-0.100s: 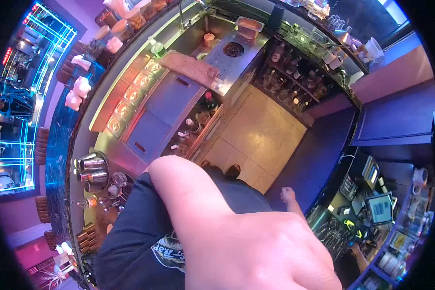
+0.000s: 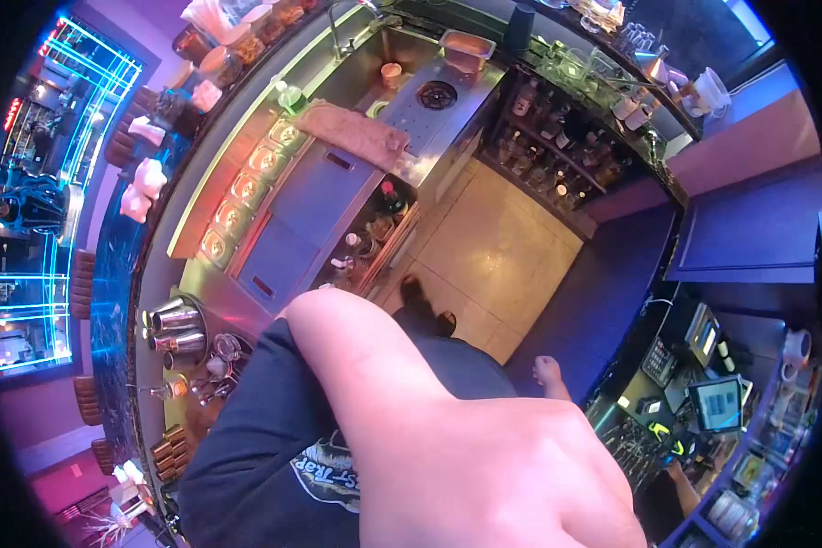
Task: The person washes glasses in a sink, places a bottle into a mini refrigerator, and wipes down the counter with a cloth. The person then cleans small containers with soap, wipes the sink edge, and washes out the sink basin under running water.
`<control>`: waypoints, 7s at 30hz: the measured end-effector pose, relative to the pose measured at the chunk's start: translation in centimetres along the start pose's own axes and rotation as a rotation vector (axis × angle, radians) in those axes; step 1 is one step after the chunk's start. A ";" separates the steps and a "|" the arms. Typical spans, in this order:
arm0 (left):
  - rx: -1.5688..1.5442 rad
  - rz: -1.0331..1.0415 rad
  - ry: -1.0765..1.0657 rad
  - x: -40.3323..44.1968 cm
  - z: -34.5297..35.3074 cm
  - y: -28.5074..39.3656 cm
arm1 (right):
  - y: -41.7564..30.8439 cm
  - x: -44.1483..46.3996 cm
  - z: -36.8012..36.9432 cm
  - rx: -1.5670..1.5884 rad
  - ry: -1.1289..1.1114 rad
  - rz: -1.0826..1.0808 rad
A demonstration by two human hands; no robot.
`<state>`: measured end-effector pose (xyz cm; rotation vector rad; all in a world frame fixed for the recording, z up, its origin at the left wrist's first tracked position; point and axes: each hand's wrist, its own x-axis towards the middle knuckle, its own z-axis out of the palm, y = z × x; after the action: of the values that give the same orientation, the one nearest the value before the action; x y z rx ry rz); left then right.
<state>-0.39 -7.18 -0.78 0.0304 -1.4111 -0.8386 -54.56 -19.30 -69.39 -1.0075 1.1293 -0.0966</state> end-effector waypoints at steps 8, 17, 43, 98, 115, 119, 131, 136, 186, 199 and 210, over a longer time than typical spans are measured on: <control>-0.045 0.142 -0.023 4.3 -12.0 -7.5 | -5.3 13.4 13.6 0.083 -0.090 0.233; -0.019 0.052 -0.070 8.9 -27.4 -9.7 | -27.9 24.9 12.8 -0.840 0.081 -0.018; 1.597 -1.740 0.814 -8.3 -64.7 -25.4 | -86.1 55.3 35.1 -1.505 -0.977 0.328; 0.470 -1.557 1.534 -45.6 -85.0 -26.8 | -92.7 51.5 43.3 -1.234 -0.756 0.164; 0.464 -1.240 1.901 -36.7 -75.9 -24.2 | -91.4 59.6 73.7 -1.136 -0.984 -0.812; 0.393 -1.165 2.021 -34.3 -76.2 -23.8 | -82.8 65.6 69.9 -1.274 -0.932 -1.082; 0.336 -1.123 1.884 -36.0 -81.6 -27.4 | -83.2 64.8 63.7 -1.743 -1.085 -0.702; 0.034 -1.088 1.821 -36.5 -83.2 -28.3 | -84.3 64.8 62.1 -1.528 -1.087 -1.008; 0.996 -1.753 0.861 -25.9 -80.7 -21.7 | -74.8 78.0 59.4 -1.071 -0.901 -0.710; 0.664 -0.714 1.706 -29.1 -89.5 -19.8 | -80.5 68.3 62.9 -0.156 -0.643 0.765; -0.536 -0.346 1.931 -30.8 -76.2 -21.6 | -76.8 63.5 62.5 -0.116 -1.080 0.727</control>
<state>57.28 -40.95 -53.33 0.5270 0.6512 -0.9069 55.42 -58.85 -56.04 -0.5329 0.4227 0.9945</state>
